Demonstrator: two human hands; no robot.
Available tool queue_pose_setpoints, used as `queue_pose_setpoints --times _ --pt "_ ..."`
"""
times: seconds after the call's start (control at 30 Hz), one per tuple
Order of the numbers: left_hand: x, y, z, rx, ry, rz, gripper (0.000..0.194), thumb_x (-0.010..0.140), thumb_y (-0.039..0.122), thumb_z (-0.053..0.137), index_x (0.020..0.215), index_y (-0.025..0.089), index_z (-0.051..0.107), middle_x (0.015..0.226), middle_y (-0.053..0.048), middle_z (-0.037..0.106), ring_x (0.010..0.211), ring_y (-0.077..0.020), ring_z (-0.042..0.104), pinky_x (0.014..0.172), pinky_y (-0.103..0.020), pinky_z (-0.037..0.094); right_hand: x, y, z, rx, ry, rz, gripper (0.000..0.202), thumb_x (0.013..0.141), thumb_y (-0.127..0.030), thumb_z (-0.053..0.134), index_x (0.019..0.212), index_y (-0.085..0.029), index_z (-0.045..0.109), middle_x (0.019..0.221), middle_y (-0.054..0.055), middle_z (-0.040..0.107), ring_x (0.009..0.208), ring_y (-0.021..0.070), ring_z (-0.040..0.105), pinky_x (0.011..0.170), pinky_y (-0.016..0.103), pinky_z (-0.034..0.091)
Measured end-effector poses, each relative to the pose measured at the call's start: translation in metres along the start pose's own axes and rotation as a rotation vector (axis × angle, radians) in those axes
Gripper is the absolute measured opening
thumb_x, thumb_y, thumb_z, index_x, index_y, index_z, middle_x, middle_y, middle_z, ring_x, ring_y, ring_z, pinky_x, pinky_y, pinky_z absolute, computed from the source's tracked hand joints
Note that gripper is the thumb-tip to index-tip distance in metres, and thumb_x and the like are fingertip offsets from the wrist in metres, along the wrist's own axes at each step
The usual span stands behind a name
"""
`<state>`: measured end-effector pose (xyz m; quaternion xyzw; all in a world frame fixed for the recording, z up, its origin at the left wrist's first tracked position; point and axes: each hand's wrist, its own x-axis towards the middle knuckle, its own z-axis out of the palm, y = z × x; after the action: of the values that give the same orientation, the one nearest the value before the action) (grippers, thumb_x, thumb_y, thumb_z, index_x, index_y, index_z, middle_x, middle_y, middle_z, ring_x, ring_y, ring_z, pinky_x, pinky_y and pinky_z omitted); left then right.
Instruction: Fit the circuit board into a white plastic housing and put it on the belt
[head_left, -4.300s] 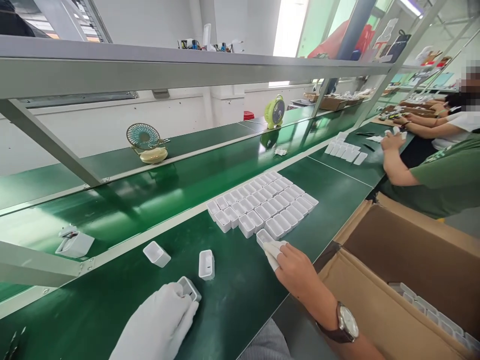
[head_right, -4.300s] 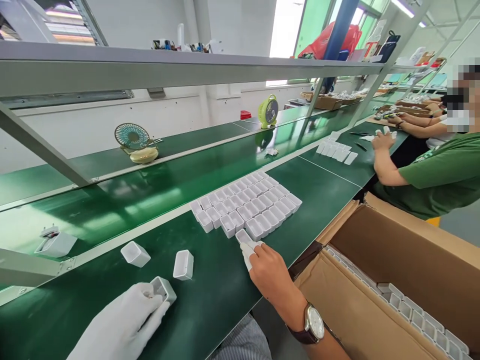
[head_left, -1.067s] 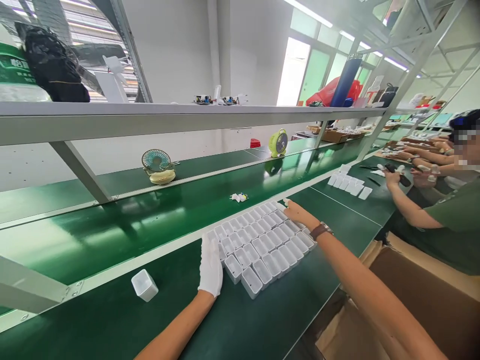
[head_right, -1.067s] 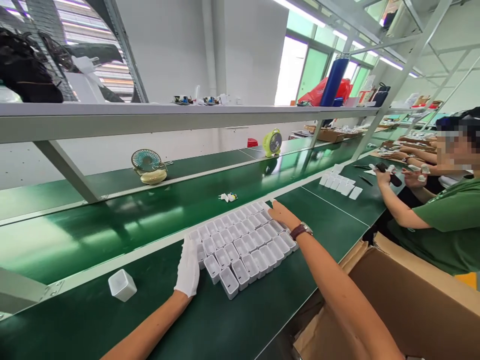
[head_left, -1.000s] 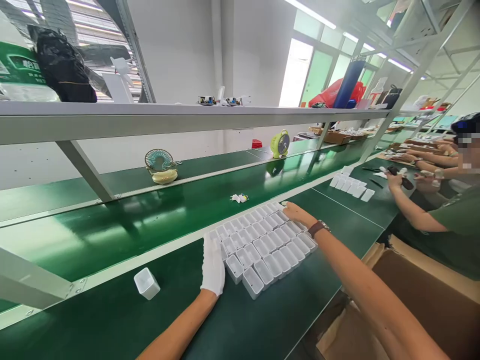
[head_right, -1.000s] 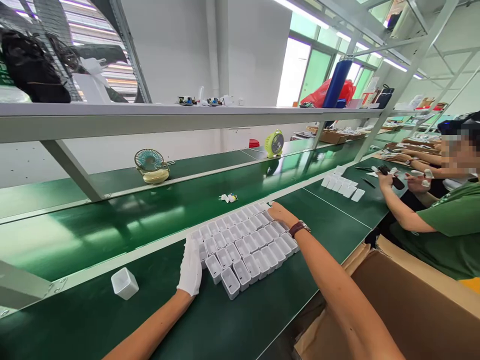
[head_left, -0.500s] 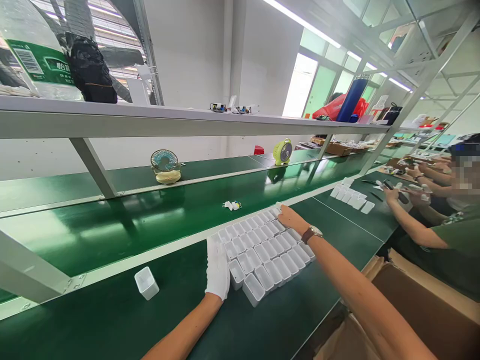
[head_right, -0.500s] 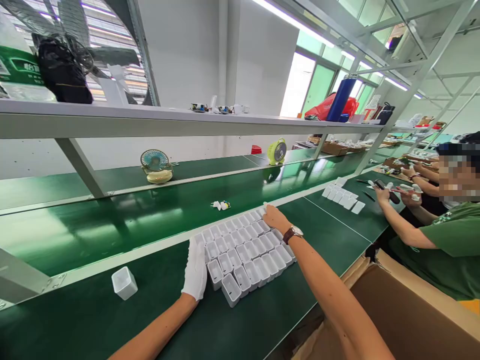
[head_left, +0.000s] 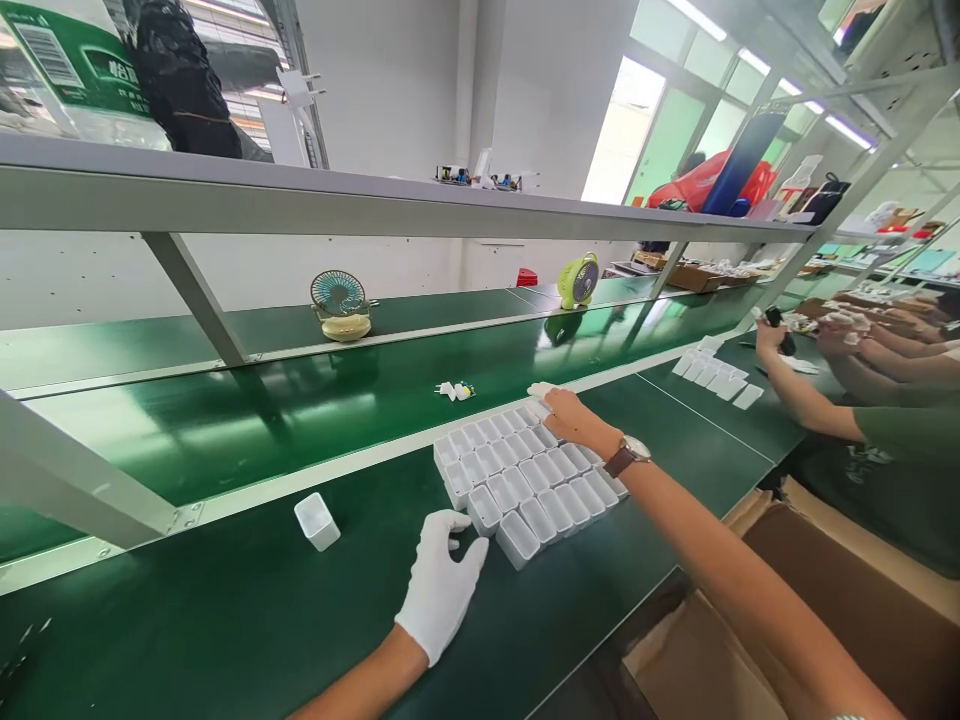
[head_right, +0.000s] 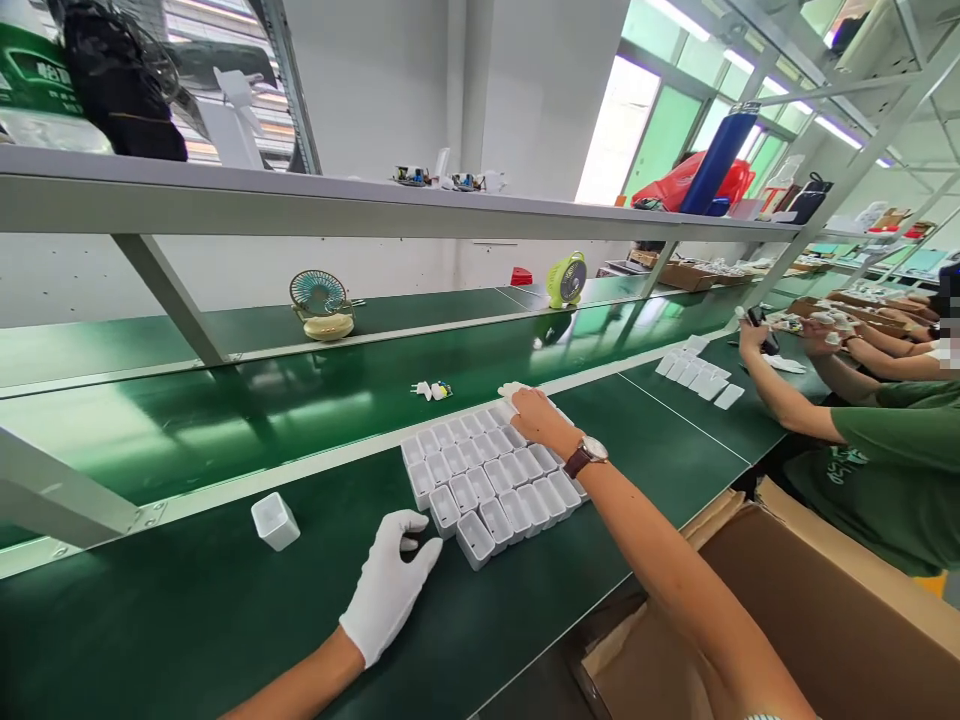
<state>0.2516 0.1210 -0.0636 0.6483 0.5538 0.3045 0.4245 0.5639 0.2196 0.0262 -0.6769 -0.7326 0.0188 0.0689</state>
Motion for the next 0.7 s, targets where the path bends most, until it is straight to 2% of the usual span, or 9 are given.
queue_pose_setpoints --times 0.1,0.17,0.27,0.33,0.4,0.47,0.53,0.6,0.7 --pt "-0.002 0.004 0.005 -0.019 -0.067 0.064 0.041 0.086 0.038 0.063 0.124 0.024 0.056 0.132 -0.009 0.061 0.114 -0.0265 0.066 0.100 -0.045 0.052 -0.036 -0.021 -0.021 0.039 0.024 0.022 0.023 0.091 -0.013 0.044 0.096 -0.015 0.066 0.094 0.011 0.066 0.084 0.0226 0.056 0.078 0.034 0.045" --pt "-0.001 0.004 0.007 -0.059 -0.086 0.086 0.044 0.087 0.036 0.062 0.129 0.024 0.054 0.137 -0.010 0.058 0.118 -0.0259 0.064 0.103 -0.044 0.051 -0.069 -0.039 -0.030 0.067 0.014 0.029 0.023 0.094 -0.018 0.043 0.084 -0.018 0.064 0.080 0.006 0.064 0.070 0.0187 0.053 0.064 0.031 0.041" --pt "-0.001 -0.001 0.009 -0.061 -0.095 0.101 0.039 0.088 0.036 0.061 0.125 0.024 0.056 0.133 -0.009 0.060 0.112 -0.0255 0.065 0.100 -0.045 0.052 -0.122 -0.069 -0.034 0.157 -0.099 -0.029 0.036 0.100 -0.033 0.045 0.070 -0.021 0.060 0.067 0.002 0.060 0.057 0.0144 0.047 0.054 0.029 0.036" --pt "-0.001 -0.005 0.011 -0.042 -0.101 0.129 0.033 0.087 0.035 0.062 0.117 0.023 0.058 0.124 -0.007 0.063 0.106 -0.0249 0.066 0.096 -0.045 0.052 -0.151 -0.088 -0.028 0.252 -0.270 -0.114 0.036 0.101 -0.039 0.049 0.075 -0.020 0.064 0.070 0.002 0.064 0.059 0.0149 0.052 0.056 0.029 0.039" --pt "-0.001 -0.009 0.012 -0.036 -0.105 0.175 0.029 0.086 0.034 0.062 0.113 0.023 0.059 0.118 -0.006 0.065 0.104 -0.0242 0.065 0.095 -0.044 0.052 -0.170 -0.103 -0.018 0.330 -0.378 -0.191 0.030 0.101 -0.040 0.051 0.089 -0.020 0.071 0.086 0.005 0.072 0.072 0.0190 0.063 0.065 0.031 0.046" --pt "-0.003 -0.011 0.012 -0.032 -0.094 0.203 0.027 0.086 0.032 0.061 0.111 0.023 0.060 0.115 -0.006 0.065 0.102 -0.0233 0.065 0.093 -0.043 0.053 -0.181 -0.115 -0.007 0.362 -0.394 -0.223 0.029 0.101 -0.039 0.050 0.106 -0.021 0.072 0.103 0.008 0.073 0.089 0.0234 0.068 0.077 0.034 0.050" --pt "-0.008 -0.010 0.011 -0.006 -0.120 0.198 0.024 0.087 0.032 0.060 0.108 0.023 0.062 0.107 -0.005 0.066 0.096 -0.0226 0.065 0.089 -0.042 0.053 -0.186 -0.123 0.000 0.366 -0.367 -0.213 0.031 0.102 -0.040 0.049 0.116 -0.022 0.071 0.110 0.009 0.072 0.096 0.0249 0.068 0.083 0.035 0.051" --pt "-0.013 -0.008 0.011 0.027 -0.207 0.213 0.025 0.087 0.030 0.058 0.110 0.023 0.064 0.105 -0.005 0.067 0.094 -0.0229 0.065 0.088 -0.041 0.053 -0.189 -0.128 0.003 0.368 -0.350 -0.198 0.032 0.103 -0.042 0.048 0.115 -0.023 0.071 0.108 0.009 0.072 0.095 0.0242 0.068 0.083 0.035 0.052" --pt "-0.017 -0.005 0.013 0.082 -0.336 0.282 0.038 0.084 0.025 0.057 0.121 0.025 0.064 0.116 -0.006 0.066 0.099 -0.0239 0.063 0.092 -0.042 0.052 -0.192 -0.135 0.000 0.350 -0.343 -0.206 0.031 0.103 -0.043 0.049 0.109 -0.024 0.073 0.103 0.007 0.072 0.089 0.0228 0.068 0.080 0.034 0.052"
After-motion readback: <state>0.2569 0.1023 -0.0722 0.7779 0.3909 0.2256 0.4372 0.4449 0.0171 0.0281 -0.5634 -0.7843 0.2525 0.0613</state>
